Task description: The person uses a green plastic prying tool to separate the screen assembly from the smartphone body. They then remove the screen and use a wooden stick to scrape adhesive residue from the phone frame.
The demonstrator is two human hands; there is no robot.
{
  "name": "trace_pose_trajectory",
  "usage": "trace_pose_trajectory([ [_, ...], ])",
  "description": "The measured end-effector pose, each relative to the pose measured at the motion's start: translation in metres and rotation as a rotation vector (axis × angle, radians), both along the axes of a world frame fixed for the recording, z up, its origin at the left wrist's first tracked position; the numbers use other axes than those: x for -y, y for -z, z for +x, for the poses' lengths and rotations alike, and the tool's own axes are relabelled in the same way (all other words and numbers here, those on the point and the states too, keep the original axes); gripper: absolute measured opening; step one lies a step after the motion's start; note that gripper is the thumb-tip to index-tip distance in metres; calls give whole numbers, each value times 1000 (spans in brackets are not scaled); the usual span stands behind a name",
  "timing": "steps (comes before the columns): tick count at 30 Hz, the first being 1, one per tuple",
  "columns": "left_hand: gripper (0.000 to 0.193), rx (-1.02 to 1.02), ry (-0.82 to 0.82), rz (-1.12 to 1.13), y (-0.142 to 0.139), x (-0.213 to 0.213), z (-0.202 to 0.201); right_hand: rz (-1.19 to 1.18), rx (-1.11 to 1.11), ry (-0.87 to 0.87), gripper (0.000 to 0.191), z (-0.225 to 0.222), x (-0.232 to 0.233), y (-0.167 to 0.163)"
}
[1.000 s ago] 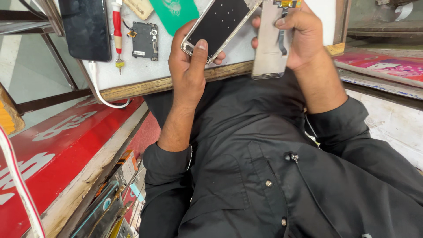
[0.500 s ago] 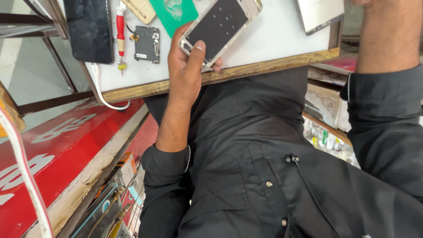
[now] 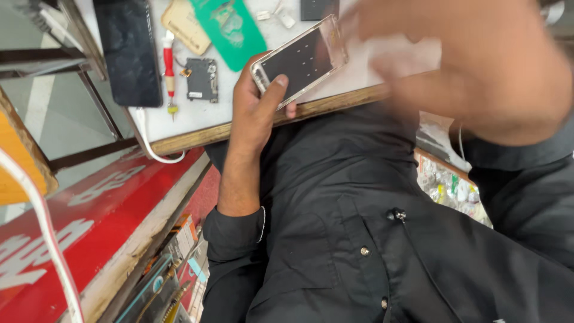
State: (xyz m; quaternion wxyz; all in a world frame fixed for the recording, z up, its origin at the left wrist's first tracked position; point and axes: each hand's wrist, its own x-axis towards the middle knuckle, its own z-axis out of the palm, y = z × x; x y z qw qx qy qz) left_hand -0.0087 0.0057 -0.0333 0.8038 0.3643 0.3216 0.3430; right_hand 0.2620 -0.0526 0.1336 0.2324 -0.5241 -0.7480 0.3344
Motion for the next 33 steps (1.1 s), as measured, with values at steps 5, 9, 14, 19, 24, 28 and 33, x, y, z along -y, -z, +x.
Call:
trace_pose_trajectory([
  [5, 37, 41, 1, -52, 0, -1, -9, -37, -878, -1047, 36, -56, 34, -23],
  [9, 42, 59, -12, -15, 1, 0, -11, -156, -1153, -1020, 36, -70, 54, -22],
  [14, 40, 73, -31, -54, 9, 2, -14, -63, -1239, -974, 35, -60, 57, -13],
  [19, 29, 79, -89, -62, 12, 4, -8, -38, -1167, -880, 7, -55, 50, -14],
  [24, 16, -202, -72, 199, -10, 2, -2, 147, -705, -443, 23, -58, 45, -29],
  [28, 26, -471, -123, 947, -36, -8, 0, 344, -8, 212, 46, -57, 10, 24],
  [33, 39, -580, -4, 1097, -54, -18, 12, -12, -302, 253, 55, -43, -6, 111],
])
